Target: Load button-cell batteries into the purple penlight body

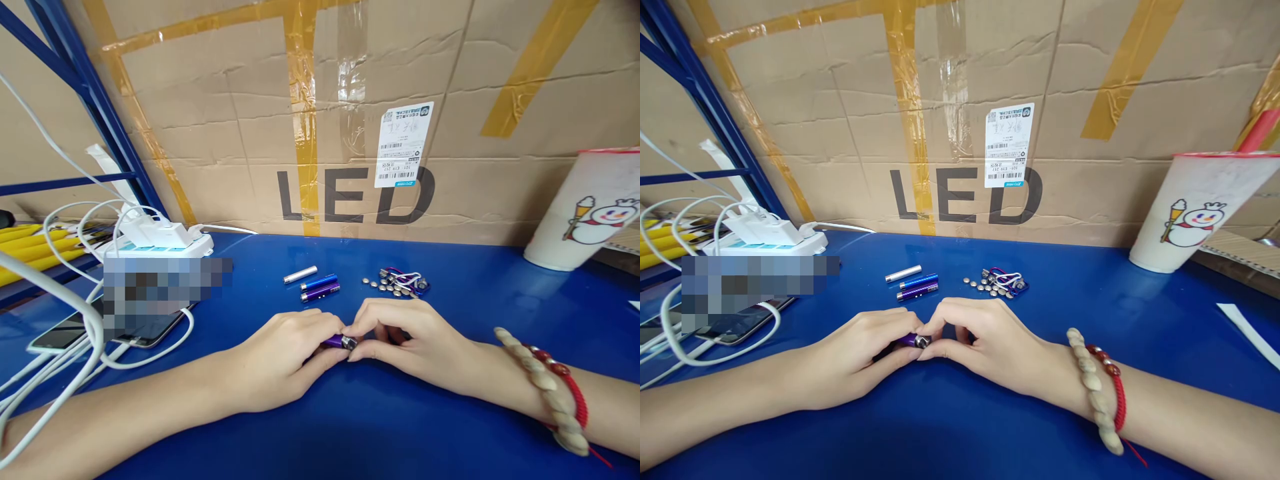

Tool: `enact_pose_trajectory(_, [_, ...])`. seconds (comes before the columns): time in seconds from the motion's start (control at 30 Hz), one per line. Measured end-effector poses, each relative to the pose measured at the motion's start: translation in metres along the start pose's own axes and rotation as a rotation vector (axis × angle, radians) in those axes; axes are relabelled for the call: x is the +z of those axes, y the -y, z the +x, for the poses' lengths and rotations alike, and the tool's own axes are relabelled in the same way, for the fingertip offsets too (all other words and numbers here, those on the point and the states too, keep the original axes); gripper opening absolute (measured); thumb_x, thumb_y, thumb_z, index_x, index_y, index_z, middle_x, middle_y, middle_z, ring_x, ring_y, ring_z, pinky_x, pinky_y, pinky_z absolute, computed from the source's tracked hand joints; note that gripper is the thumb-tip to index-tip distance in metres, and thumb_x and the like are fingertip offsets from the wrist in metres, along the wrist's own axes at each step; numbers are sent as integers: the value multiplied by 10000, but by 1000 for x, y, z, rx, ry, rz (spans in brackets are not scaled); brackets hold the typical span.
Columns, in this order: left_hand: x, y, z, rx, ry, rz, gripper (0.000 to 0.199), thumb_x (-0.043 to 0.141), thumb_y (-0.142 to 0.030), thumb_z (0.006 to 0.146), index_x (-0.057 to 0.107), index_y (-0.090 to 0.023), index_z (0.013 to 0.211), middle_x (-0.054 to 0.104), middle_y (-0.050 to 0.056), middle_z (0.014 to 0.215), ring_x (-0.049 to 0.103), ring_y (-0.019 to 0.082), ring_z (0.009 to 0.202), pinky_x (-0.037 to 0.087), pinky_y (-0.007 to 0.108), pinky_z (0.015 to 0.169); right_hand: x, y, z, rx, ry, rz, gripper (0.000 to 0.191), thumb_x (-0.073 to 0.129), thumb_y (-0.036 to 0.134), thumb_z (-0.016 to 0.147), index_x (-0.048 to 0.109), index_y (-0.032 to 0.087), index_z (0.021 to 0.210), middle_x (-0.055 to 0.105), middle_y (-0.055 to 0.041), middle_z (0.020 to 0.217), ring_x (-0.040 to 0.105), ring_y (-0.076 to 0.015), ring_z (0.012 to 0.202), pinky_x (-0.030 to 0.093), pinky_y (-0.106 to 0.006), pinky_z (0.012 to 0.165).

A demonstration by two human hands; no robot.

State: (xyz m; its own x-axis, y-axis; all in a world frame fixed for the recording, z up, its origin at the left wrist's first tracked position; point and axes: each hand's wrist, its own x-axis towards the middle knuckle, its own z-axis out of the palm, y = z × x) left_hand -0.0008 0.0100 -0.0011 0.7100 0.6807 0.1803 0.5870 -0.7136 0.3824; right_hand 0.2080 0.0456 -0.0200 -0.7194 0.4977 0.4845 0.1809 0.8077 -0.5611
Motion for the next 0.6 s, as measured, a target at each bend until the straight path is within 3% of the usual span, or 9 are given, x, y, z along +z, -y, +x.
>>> enact_pose_trajectory(0.27, [1, 1, -1, 3, -8, -8, 177, 388, -250, 963, 529, -165, 897, 595, 22, 842, 554, 139, 750, 402, 227, 666, 0, -3, 1, -65, -13, -3, 93, 618, 267, 848, 640, 176, 857, 645, -14, 804, 586, -98, 682, 461, -204, 616])
enact_pose_trajectory(0.43, [1, 0, -1, 0, -7, 0, 186, 385, -254, 964, 533, -164, 896, 596, 22, 833, 554, 138, 737, 404, 227, 660, 0, -2, 1, -52, -8, 0, 114, 617, 283, 846, 638, 171, 841, 648, -19, 809, 584, -97, 663, 463, -202, 599])
enact_pose_trajectory(0.6, [0, -1, -1, -19, 5, -5, 169, 391, -251, 962, 532, -168, 918, 598, 22, 846, 560, 142, 756, 411, 228, 668, 1, -1, 1, -22, -5, 1, 155, 625, 321, 836, 628, 167, 851, 646, 5, 779, 520, -49, 530, 423, -163, 500])
